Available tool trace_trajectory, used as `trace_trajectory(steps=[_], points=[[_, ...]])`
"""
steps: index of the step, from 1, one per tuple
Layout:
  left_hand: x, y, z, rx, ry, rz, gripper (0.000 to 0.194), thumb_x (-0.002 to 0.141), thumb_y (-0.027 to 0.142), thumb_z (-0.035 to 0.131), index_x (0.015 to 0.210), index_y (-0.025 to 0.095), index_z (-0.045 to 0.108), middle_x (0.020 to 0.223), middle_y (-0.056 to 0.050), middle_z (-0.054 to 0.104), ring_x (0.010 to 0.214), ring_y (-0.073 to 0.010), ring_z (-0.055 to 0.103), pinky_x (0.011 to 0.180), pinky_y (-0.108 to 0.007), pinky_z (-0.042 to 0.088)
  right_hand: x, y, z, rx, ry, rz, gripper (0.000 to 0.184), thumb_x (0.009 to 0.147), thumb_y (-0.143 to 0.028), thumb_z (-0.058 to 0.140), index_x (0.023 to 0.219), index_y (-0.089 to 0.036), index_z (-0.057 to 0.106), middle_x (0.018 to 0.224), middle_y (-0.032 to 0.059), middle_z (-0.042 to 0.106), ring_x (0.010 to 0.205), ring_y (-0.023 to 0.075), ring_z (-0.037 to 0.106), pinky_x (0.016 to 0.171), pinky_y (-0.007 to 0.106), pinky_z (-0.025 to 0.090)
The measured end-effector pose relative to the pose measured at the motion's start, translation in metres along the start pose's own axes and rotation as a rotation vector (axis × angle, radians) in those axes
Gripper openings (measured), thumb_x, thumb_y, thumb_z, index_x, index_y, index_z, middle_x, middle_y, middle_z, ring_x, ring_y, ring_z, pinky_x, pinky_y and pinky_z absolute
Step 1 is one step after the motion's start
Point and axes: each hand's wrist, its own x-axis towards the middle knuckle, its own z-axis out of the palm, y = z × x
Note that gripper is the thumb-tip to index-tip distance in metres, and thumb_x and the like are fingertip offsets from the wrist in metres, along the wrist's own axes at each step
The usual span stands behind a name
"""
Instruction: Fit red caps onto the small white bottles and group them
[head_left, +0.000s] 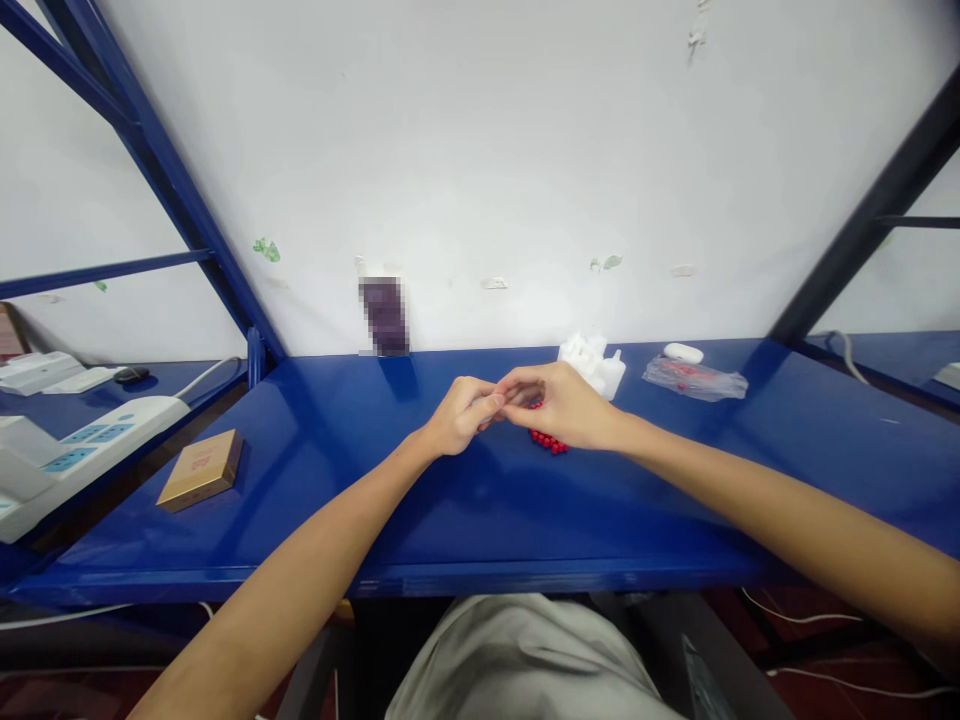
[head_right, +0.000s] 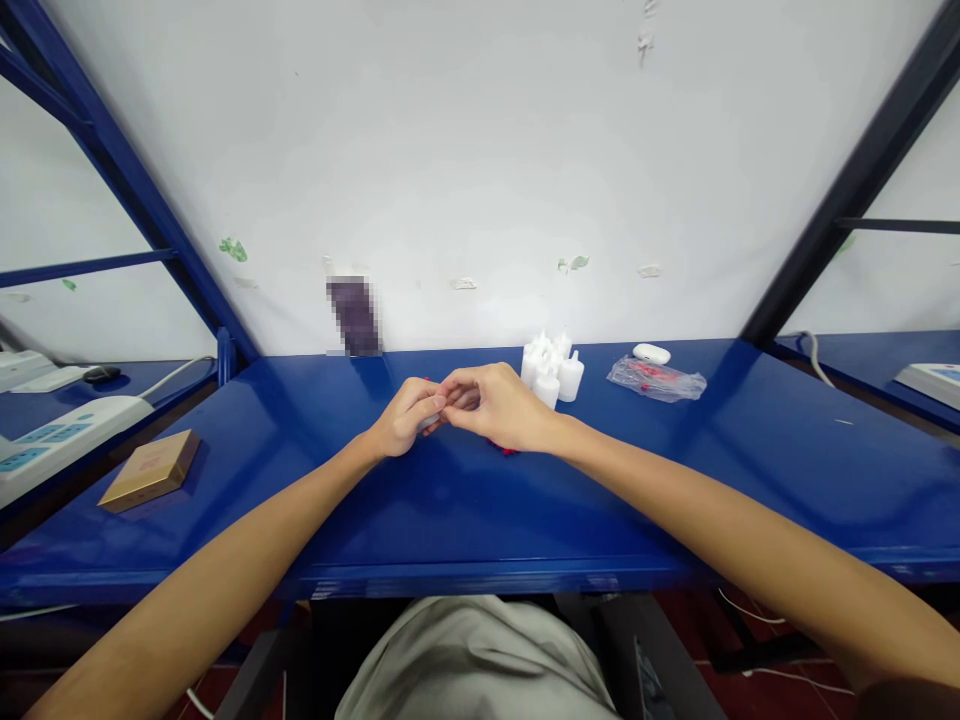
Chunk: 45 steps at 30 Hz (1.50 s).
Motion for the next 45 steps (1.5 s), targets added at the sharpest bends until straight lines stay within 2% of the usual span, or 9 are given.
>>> trace_trajectory(steps=[8,10,14,17,22,28,34,40,45], points=[[0.004,0.001,-0.008,0.014,0.092,-0.008,0.052,0.088,0.057,0.042,0.055,0.017,0.044,0.046,0.002,0.044,0.042,-0.0081,0.039,0.043,-0.022,0.031,0.015,0.001,0.006,0.002,0.001,-0.119,0.015,0.084,-0.02,0.059,0.095,-0.016,0.067,0.085,0.0047,0.074,0.077,0.0171,0.071,0.075,0.032,0.057],[0.005,-0.002,-0.015,0.014,0.202,-0.086,0.054,0.089,0.057,0.037,0.056,0.016,0.048,0.045,0.001,0.047,0.04,-0.009,0.042,0.042,-0.022,0.032,0.026,0.003,0.005,0.041,0.046,-0.126,0.014,0.084,-0.023,0.06,0.093,-0.015,0.066,0.083,0.005,0.073,0.074,0.0164,0.069,0.073,0.032,0.057],[0.006,-0.014,-0.036,0.142,0.594,-0.266,0.044,0.087,0.045,0.038,0.055,0.017,0.049,0.044,0.001,0.047,0.041,-0.01,0.045,0.042,-0.021,0.035,0.056,0.018,-0.002,-0.064,0.222,-0.034,0.01,0.08,-0.022,0.061,0.085,-0.014,0.064,0.075,0.0051,0.069,0.066,0.0149,0.064,0.064,0.029,0.052],[0.005,-0.025,-0.052,0.125,0.759,-0.371,0.032,0.081,0.036,0.036,0.057,0.018,0.047,0.046,0.002,0.047,0.04,-0.0104,0.046,0.041,-0.02,0.036,0.077,0.034,-0.002,-0.293,0.138,0.066,0.012,0.076,-0.013,0.059,0.085,-0.013,0.067,0.075,0.0057,0.071,0.066,0.0148,0.064,0.063,0.027,0.049],[0.005,-0.033,-0.061,0.088,0.827,-0.42,0.025,0.08,0.034,0.034,0.064,0.019,0.045,0.05,0.003,0.047,0.04,-0.0105,0.048,0.04,-0.02,0.04,0.095,0.048,0.011,-0.47,-0.012,0.105,0.013,0.077,-0.016,0.061,0.085,-0.011,0.07,0.077,0.0064,0.071,0.068,0.0143,0.062,0.063,0.025,0.044],[0.005,-0.027,-0.052,0.154,0.787,-0.306,0.036,0.089,0.044,0.04,0.066,0.018,0.049,0.053,0.003,0.053,0.04,-0.008,0.049,0.042,-0.018,0.038,0.089,0.048,0.017,-0.529,-0.106,0.091,0.019,0.08,-0.02,0.062,0.094,-0.012,0.071,0.075,0.0048,0.071,0.066,0.0135,0.059,0.063,0.025,0.041],[0.004,-0.019,-0.041,0.286,0.619,-0.121,0.053,0.094,0.054,0.039,0.066,0.014,0.062,0.059,-0.001,0.062,0.043,-0.0084,0.051,0.049,-0.021,0.039,0.053,0.035,-0.012,-0.604,-0.17,0.102,0.02,0.085,-0.026,0.057,0.093,-0.014,0.071,0.067,0.0033,0.066,0.06,0.0147,0.058,0.059,0.026,0.039],[0.004,-0.009,-0.013,0.273,0.326,-0.041,0.059,0.098,0.052,0.029,0.075,0.013,0.068,0.056,0.001,0.055,0.048,-0.0094,0.048,0.052,-0.022,0.036,-0.012,0.005,-0.039,-0.64,-0.446,0.085,0.012,0.085,-0.022,0.057,0.089,-0.021,0.069,0.067,0.0007,0.069,0.06,0.0153,0.06,0.057,0.026,0.038],[0.003,-0.003,0.001,0.454,0.09,0.066,0.055,0.099,0.041,0.027,0.07,0.015,0.065,0.056,0.001,0.053,0.054,-0.0109,0.049,0.061,-0.024,0.036,-0.028,0.01,-0.032,-0.797,-0.342,0.094,0.011,0.084,-0.027,0.06,0.087,-0.022,0.069,0.085,0.0049,0.071,0.071,0.0189,0.063,0.058,0.028,0.037]])
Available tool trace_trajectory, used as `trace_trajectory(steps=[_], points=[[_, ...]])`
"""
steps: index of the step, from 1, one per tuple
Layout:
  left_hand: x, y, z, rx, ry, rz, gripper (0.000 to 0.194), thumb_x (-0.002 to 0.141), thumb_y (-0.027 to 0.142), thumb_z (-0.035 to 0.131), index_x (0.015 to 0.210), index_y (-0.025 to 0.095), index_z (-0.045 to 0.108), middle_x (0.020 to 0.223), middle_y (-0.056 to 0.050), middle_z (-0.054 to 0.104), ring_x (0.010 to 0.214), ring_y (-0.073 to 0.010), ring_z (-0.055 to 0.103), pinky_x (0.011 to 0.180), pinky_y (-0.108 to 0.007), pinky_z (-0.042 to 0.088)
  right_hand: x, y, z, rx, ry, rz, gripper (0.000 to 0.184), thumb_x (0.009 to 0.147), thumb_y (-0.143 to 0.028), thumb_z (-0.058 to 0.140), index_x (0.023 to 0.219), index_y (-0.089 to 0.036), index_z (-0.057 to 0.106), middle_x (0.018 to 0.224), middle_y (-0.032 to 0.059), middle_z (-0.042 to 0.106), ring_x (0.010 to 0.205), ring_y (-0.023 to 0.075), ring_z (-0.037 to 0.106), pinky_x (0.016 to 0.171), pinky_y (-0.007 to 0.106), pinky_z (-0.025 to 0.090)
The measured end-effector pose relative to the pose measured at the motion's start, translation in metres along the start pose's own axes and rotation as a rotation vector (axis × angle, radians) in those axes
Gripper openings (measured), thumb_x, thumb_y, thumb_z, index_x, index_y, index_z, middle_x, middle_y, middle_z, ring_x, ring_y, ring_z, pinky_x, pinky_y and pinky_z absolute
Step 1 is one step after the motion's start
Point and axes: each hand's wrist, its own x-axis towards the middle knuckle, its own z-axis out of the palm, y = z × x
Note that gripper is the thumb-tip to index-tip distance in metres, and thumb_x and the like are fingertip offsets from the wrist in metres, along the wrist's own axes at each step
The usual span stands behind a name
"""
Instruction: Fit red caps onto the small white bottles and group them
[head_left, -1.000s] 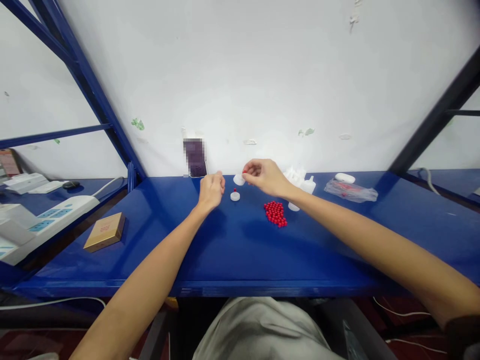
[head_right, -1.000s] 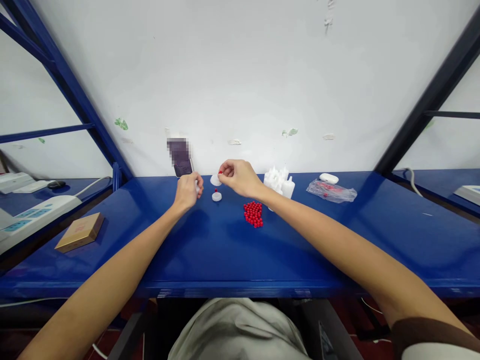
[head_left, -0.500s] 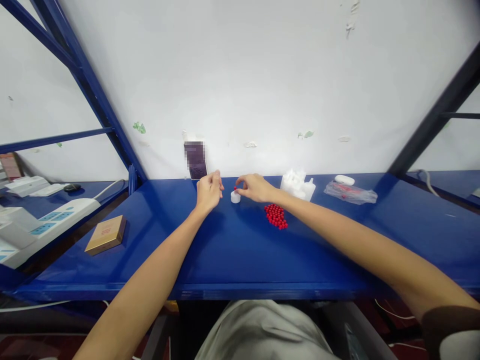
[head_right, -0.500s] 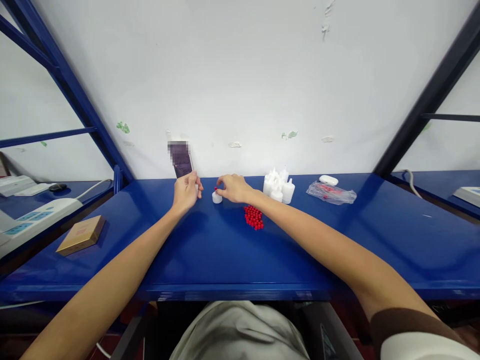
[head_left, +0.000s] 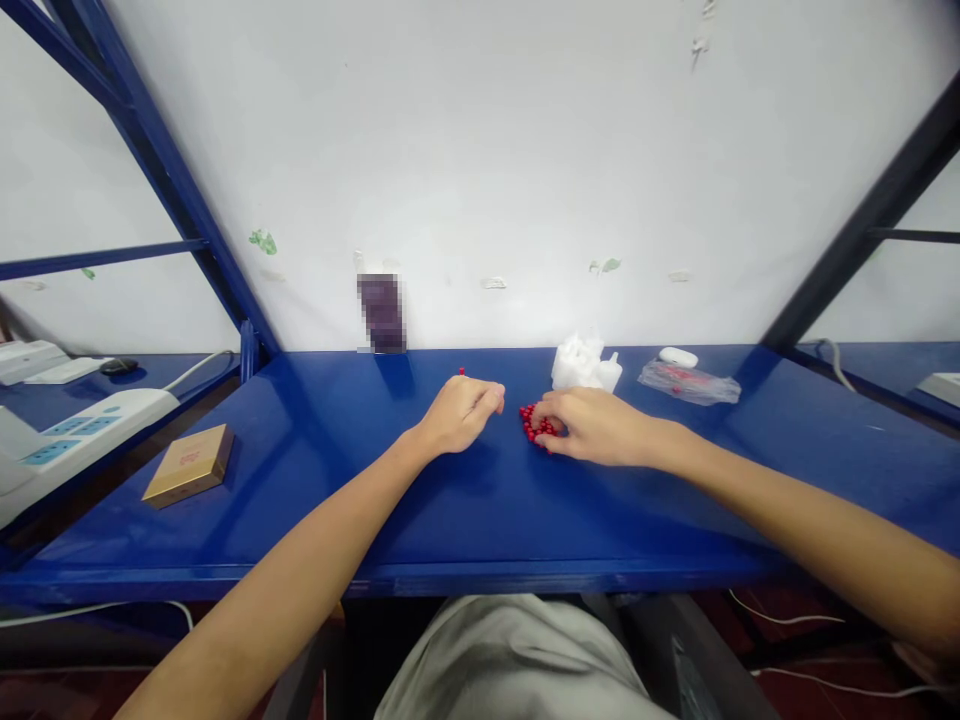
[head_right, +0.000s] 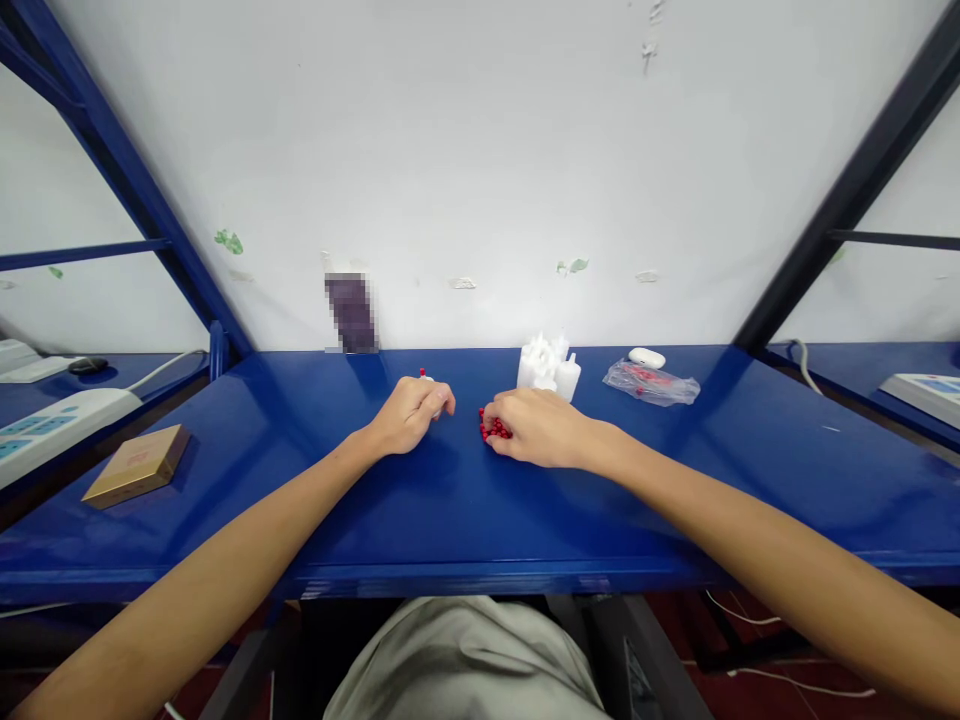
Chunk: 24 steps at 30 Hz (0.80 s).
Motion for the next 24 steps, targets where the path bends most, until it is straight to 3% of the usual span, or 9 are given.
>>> trace_trajectory(steps=[4,9,11,16,24], points=[[0.0,0.002,-0.002,0.101,-0.048,0.04,0.054,0.099,0.042,0.027,0.068,0.016,0.062,0.058,0.0,0.055,0.057,-0.0126,0.049,0.065,-0.025,0.036,0.011,0.001,0.012,-0.041,0.019,0.033,0.011,0.082,-0.029,0.062,0.082,-0.021,0.069,0.087,0.006,0.07,0.074,0.0205,0.063,0.058,0.028,0.038],[0.0,0.001,-0.001,0.087,-0.046,0.008,0.056,0.099,0.043,0.026,0.065,0.016,0.061,0.059,0.0,0.056,0.058,-0.013,0.051,0.066,-0.026,0.037,0.019,-0.006,0.008,0.062,0.003,0.053,0.006,0.077,-0.021,0.063,0.078,-0.021,0.069,0.07,0.0017,0.068,0.063,0.0168,0.06,0.056,0.027,0.037],[0.0,0.001,0.001,0.006,-0.03,-0.02,0.06,0.1,0.045,0.023,0.064,0.016,0.062,0.057,0.0,0.055,0.057,-0.0125,0.051,0.065,-0.025,0.037,0.021,-0.011,0.003,0.161,0.073,0.056,0.006,0.078,-0.021,0.063,0.079,-0.021,0.069,0.062,-0.0007,0.065,0.056,0.014,0.056,0.055,0.026,0.036],[-0.002,0.002,0.004,-0.244,-0.003,-0.119,0.068,0.099,0.052,0.018,0.058,0.014,0.058,0.051,-0.001,0.051,0.05,-0.0115,0.049,0.056,-0.024,0.038,0.029,-0.025,-0.005,0.461,0.394,0.012,0.012,0.083,-0.026,0.062,0.086,-0.017,0.068,0.06,-0.0026,0.062,0.051,0.0102,0.053,0.057,0.024,0.04],[-0.003,0.003,0.004,-0.268,0.045,-0.132,0.065,0.097,0.053,0.025,0.056,0.014,0.057,0.051,-0.002,0.052,0.05,-0.011,0.05,0.053,-0.023,0.039,0.032,-0.03,-0.005,0.493,0.463,-0.009,0.009,0.079,-0.021,0.061,0.084,-0.016,0.067,0.063,-0.0015,0.067,0.047,0.0086,0.051,0.054,0.024,0.042]])
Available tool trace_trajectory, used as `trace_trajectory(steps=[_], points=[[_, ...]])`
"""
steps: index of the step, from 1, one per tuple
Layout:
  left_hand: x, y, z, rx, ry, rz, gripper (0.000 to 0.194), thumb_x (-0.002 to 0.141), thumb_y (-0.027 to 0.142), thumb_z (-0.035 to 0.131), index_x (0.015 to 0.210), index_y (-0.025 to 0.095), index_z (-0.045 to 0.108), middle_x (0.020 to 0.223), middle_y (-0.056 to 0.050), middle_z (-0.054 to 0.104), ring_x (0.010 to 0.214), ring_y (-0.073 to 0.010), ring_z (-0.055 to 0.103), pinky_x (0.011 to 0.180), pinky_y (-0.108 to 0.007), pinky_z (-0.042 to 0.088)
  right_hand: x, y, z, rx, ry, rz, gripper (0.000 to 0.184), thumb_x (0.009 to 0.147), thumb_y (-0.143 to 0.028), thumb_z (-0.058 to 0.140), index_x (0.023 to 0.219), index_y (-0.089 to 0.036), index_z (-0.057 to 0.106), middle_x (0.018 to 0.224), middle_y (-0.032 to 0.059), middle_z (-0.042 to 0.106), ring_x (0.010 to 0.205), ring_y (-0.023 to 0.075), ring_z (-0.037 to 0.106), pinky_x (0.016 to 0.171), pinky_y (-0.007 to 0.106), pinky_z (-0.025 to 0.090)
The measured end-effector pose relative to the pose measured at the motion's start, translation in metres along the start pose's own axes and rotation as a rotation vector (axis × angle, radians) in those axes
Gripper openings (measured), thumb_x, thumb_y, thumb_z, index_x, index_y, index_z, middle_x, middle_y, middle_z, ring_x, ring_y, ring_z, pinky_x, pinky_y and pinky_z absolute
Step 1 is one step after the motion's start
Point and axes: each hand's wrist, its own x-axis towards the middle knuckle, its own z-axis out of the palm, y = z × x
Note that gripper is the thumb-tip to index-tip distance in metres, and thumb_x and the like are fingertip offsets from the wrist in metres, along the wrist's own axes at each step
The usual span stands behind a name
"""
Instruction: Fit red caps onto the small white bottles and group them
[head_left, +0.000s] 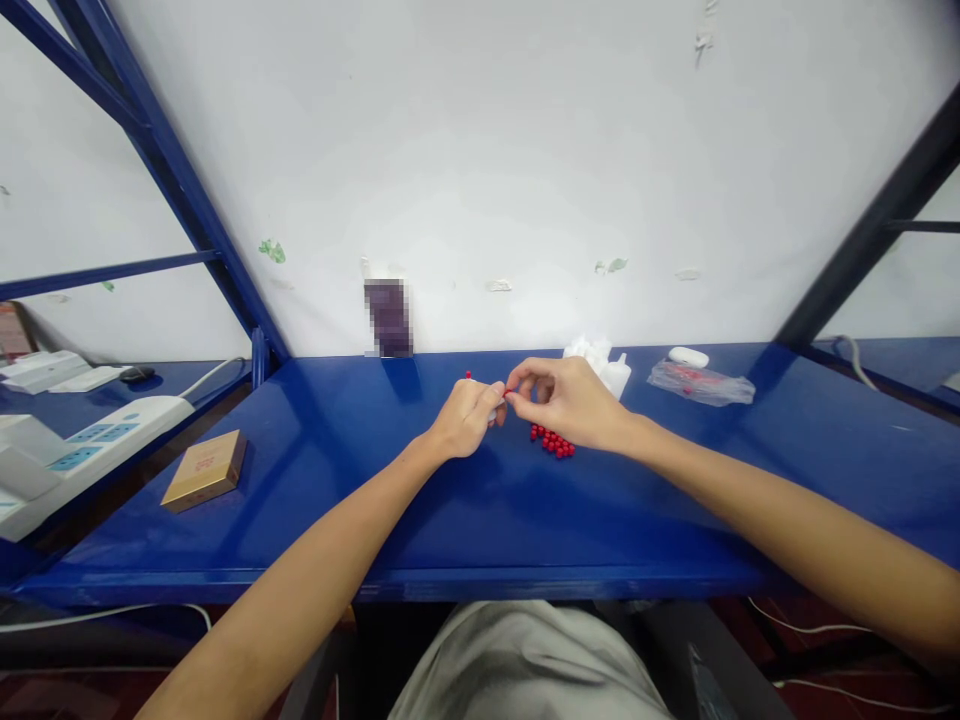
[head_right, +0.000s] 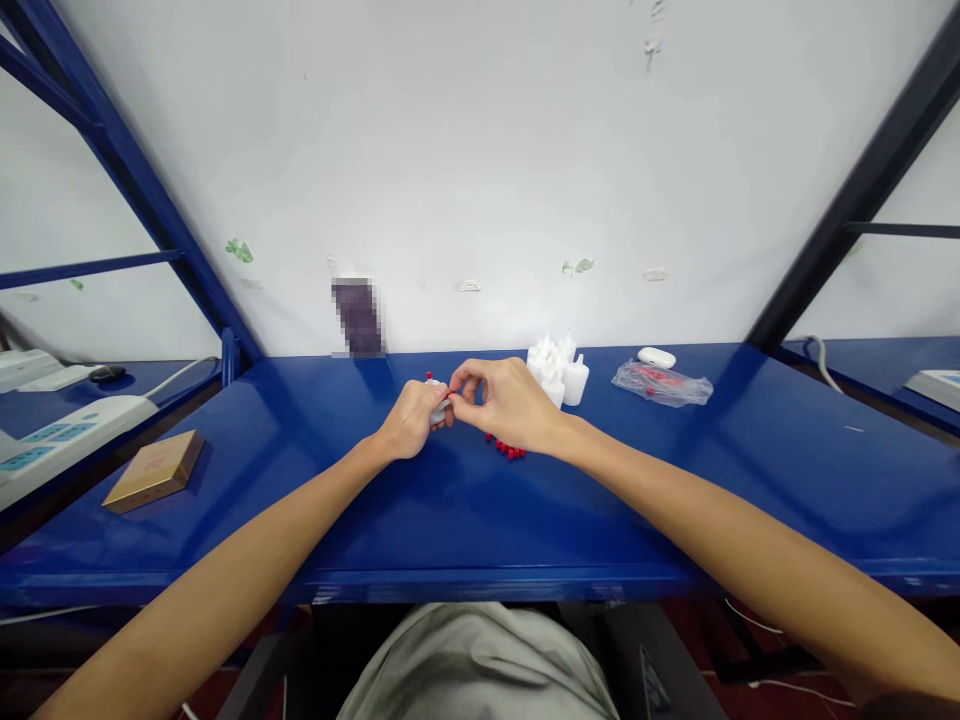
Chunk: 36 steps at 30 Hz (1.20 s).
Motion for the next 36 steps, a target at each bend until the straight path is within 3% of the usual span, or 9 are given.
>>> trace_trajectory(steps=[8,12,18,23,26,29,32,36], points=[[-0.001,0.002,-0.004,0.023,-0.02,0.123,0.055,0.095,0.049,0.037,0.056,0.014,0.056,0.05,0.0,0.053,0.048,-0.0099,0.048,0.053,-0.023,0.037,0.0,0.002,0.002,0.07,-0.059,-0.031,0.014,0.079,-0.015,0.058,0.088,-0.016,0.069,0.069,-0.0005,0.07,0.053,0.0092,0.056,0.056,0.023,0.043],[0.001,0.003,-0.006,0.009,0.028,0.092,0.049,0.091,0.045,0.043,0.054,0.014,0.054,0.049,0.0,0.053,0.048,-0.01,0.047,0.05,-0.022,0.036,0.002,0.004,0.002,0.114,-0.106,-0.004,0.017,0.081,-0.02,0.061,0.095,-0.016,0.067,0.075,-0.0001,0.069,0.05,0.0083,0.052,0.052,0.023,0.042],[0.004,0.001,-0.013,-0.115,0.139,0.018,0.041,0.082,0.04,0.046,0.049,0.015,0.051,0.045,0.0,0.049,0.042,-0.0089,0.044,0.044,-0.021,0.034,0.014,0.002,0.008,0.163,-0.117,-0.096,0.018,0.088,-0.025,0.057,0.101,-0.016,0.065,0.078,0.0005,0.067,0.056,0.0091,0.053,0.055,0.024,0.042],[0.006,-0.002,-0.021,-0.177,0.181,-0.022,0.046,0.086,0.046,0.042,0.053,0.015,0.053,0.045,0.001,0.048,0.038,-0.0083,0.043,0.04,-0.021,0.033,0.031,0.002,0.022,0.256,-0.102,-0.12,0.015,0.091,-0.028,0.055,0.098,-0.017,0.063,0.075,0.0003,0.065,0.057,0.0094,0.052,0.055,0.024,0.041],[0.009,-0.007,-0.027,-0.177,0.288,-0.061,0.052,0.089,0.052,0.036,0.057,0.015,0.053,0.046,0.0,0.05,0.037,-0.0087,0.043,0.039,-0.021,0.033,0.045,0.009,0.028,0.351,-0.053,-0.125,0.015,0.092,-0.03,0.054,0.098,-0.018,0.059,0.076,-0.0001,0.063,0.057,0.0099,0.053,0.057,0.025,0.043],[0.012,-0.017,-0.037,-0.045,0.478,-0.15,0.051,0.091,0.049,0.031,0.061,0.016,0.056,0.044,0.001,0.049,0.038,-0.0096,0.045,0.041,-0.021,0.034,0.06,0.019,0.03,0.381,0.101,-0.067,0.015,0.092,-0.032,0.052,0.097,-0.018,0.056,0.076,-0.0018,0.057,0.053,0.0088,0.05,0.054,0.025,0.042],[0.014,-0.031,-0.049,0.058,0.572,-0.231,0.043,0.088,0.038,0.031,0.063,0.017,0.059,0.045,0.002,0.049,0.041,-0.0107,0.047,0.044,-0.021,0.036,0.072,0.029,0.029,0.244,0.161,-0.016,0.012,0.091,-0.03,0.052,0.093,-0.019,0.055,0.075,-0.0017,0.057,0.055,0.0097,0.049,0.056,0.025,0.04],[0.014,-0.046,-0.057,0.078,0.608,-0.266,0.034,0.083,0.03,0.034,0.062,0.017,0.057,0.052,0.001,0.052,0.045,-0.0112,0.05,0.046,-0.021,0.037,0.077,0.04,0.031,0.005,0.095,0.005,0.01,0.09,-0.028,0.052,0.091,-0.018,0.057,0.079,0.0008,0.064,0.063,0.0122,0.053,0.061,0.026,0.039]])
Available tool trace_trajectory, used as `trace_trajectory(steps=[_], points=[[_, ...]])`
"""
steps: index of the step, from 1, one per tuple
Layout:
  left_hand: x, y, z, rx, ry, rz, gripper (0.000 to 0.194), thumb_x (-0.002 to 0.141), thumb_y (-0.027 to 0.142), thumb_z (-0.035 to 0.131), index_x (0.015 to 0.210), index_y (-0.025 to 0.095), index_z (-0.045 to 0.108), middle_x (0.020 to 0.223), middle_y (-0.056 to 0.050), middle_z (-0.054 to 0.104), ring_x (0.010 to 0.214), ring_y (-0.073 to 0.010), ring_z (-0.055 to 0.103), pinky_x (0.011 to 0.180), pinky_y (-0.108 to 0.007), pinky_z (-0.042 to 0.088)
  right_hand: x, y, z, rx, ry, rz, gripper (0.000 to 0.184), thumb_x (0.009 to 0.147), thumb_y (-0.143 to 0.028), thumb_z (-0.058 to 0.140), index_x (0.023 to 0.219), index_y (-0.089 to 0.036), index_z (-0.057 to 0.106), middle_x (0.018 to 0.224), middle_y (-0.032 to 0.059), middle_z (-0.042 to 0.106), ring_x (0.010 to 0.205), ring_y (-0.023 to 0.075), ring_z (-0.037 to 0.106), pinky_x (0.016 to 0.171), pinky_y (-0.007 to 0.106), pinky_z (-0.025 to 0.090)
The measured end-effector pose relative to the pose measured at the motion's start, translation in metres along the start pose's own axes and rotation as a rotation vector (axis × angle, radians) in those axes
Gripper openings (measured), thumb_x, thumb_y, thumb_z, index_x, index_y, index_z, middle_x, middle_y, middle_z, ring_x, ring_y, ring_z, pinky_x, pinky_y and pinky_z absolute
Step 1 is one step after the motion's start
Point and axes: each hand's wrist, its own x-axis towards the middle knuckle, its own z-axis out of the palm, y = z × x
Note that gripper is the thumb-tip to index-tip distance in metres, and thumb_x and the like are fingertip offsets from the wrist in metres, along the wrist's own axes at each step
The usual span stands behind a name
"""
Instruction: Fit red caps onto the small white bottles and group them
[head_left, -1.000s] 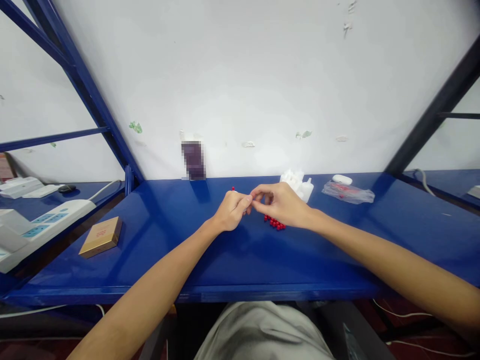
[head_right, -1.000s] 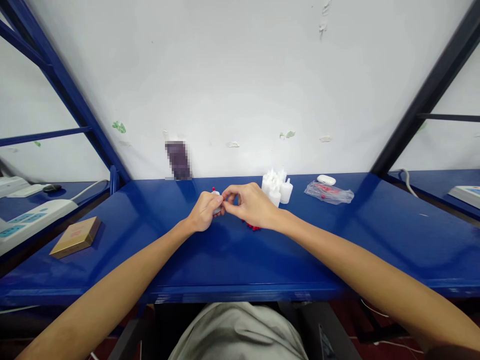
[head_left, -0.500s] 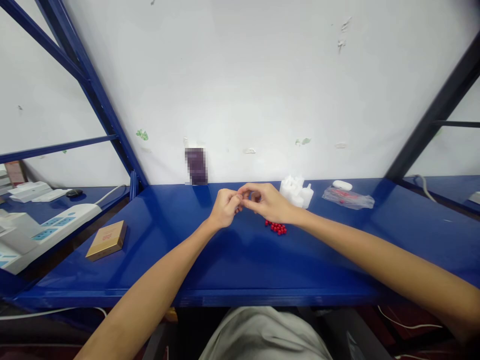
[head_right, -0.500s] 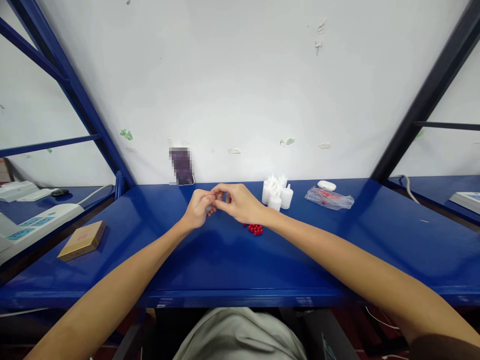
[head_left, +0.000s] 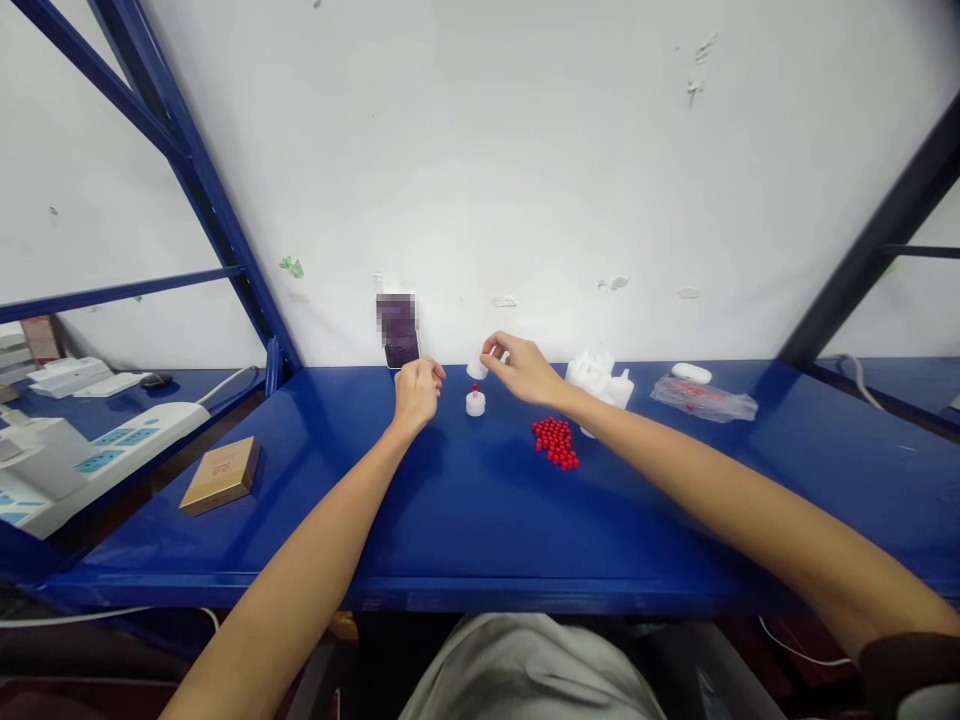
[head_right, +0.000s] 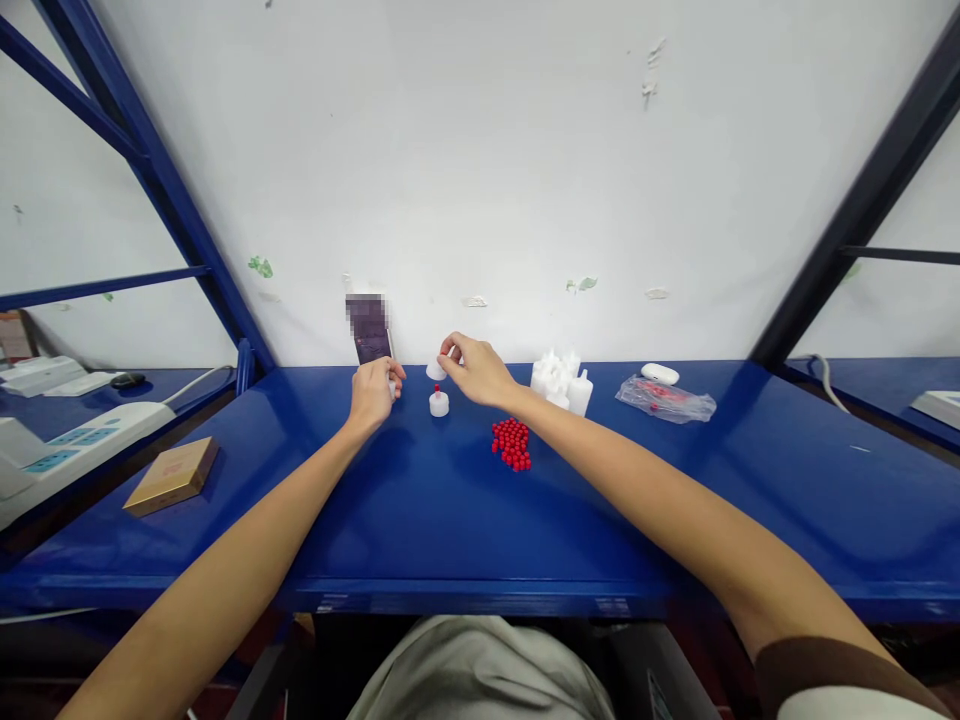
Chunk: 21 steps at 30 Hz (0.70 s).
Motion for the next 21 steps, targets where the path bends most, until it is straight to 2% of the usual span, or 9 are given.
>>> trace_trajectory(steps=[4,8,12,14,17,21], points=[[0.0,-0.002,0.003,0.034,-0.017,0.043,0.03,0.086,0.031,0.038,0.07,0.018,0.059,0.058,0.002,0.054,0.051,-0.0111,0.051,0.051,-0.021,0.038,-0.002,0.008,0.008,-0.155,-0.088,-0.009,0.012,0.091,-0.027,0.051,0.094,-0.019,0.059,0.081,0.0025,0.067,0.069,0.0144,0.056,0.064,0.027,0.038],[-0.003,0.005,0.004,0.069,-0.046,0.122,0.031,0.091,0.035,0.039,0.078,0.018,0.061,0.066,0.001,0.058,0.057,-0.0112,0.052,0.056,-0.022,0.038,-0.002,0.013,0.016,-0.19,-0.196,-0.03,0.013,0.09,-0.025,0.053,0.097,-0.018,0.061,0.084,0.003,0.07,0.071,0.015,0.058,0.066,0.026,0.039],[-0.007,0.009,0.004,0.102,-0.089,0.215,0.038,0.096,0.037,0.035,0.068,0.018,0.052,0.06,0.002,0.053,0.056,-0.0114,0.049,0.057,-0.023,0.037,0.0,0.011,0.018,-0.163,-0.231,-0.035,0.016,0.089,-0.023,0.053,0.102,-0.018,0.062,0.09,0.0033,0.072,0.075,0.0148,0.06,0.068,0.026,0.04],[-0.01,0.011,0.004,0.111,-0.109,0.231,0.042,0.098,0.039,0.032,0.065,0.019,0.047,0.057,0.002,0.049,0.054,-0.0113,0.047,0.057,-0.023,0.036,-0.001,0.009,0.011,-0.148,-0.224,-0.022,0.02,0.09,-0.024,0.053,0.107,-0.017,0.062,0.094,0.0045,0.072,0.076,0.0148,0.061,0.068,0.026,0.041],[-0.015,0.016,0.005,0.164,-0.154,0.313,0.044,0.099,0.041,0.03,0.066,0.018,0.048,0.058,0.002,0.05,0.055,-0.0115,0.047,0.059,-0.024,0.036,-0.013,0.006,-0.01,-0.194,-0.247,-0.024,0.022,0.089,-0.024,0.051,0.106,-0.016,0.063,0.095,0.0058,0.071,0.075,0.015,0.061,0.069,0.027,0.042],[-0.024,0.029,0.01,0.221,-0.307,0.457,0.045,0.099,0.044,0.03,0.071,0.017,0.054,0.068,-0.001,0.057,0.063,-0.0132,0.05,0.064,-0.026,0.037,-0.043,-0.001,-0.043,-0.392,-0.539,-0.098,0.019,0.083,-0.028,0.06,0.099,-0.02,0.067,0.086,0.0032,0.068,0.073,0.0166,0.059,0.068,0.027,0.041]])
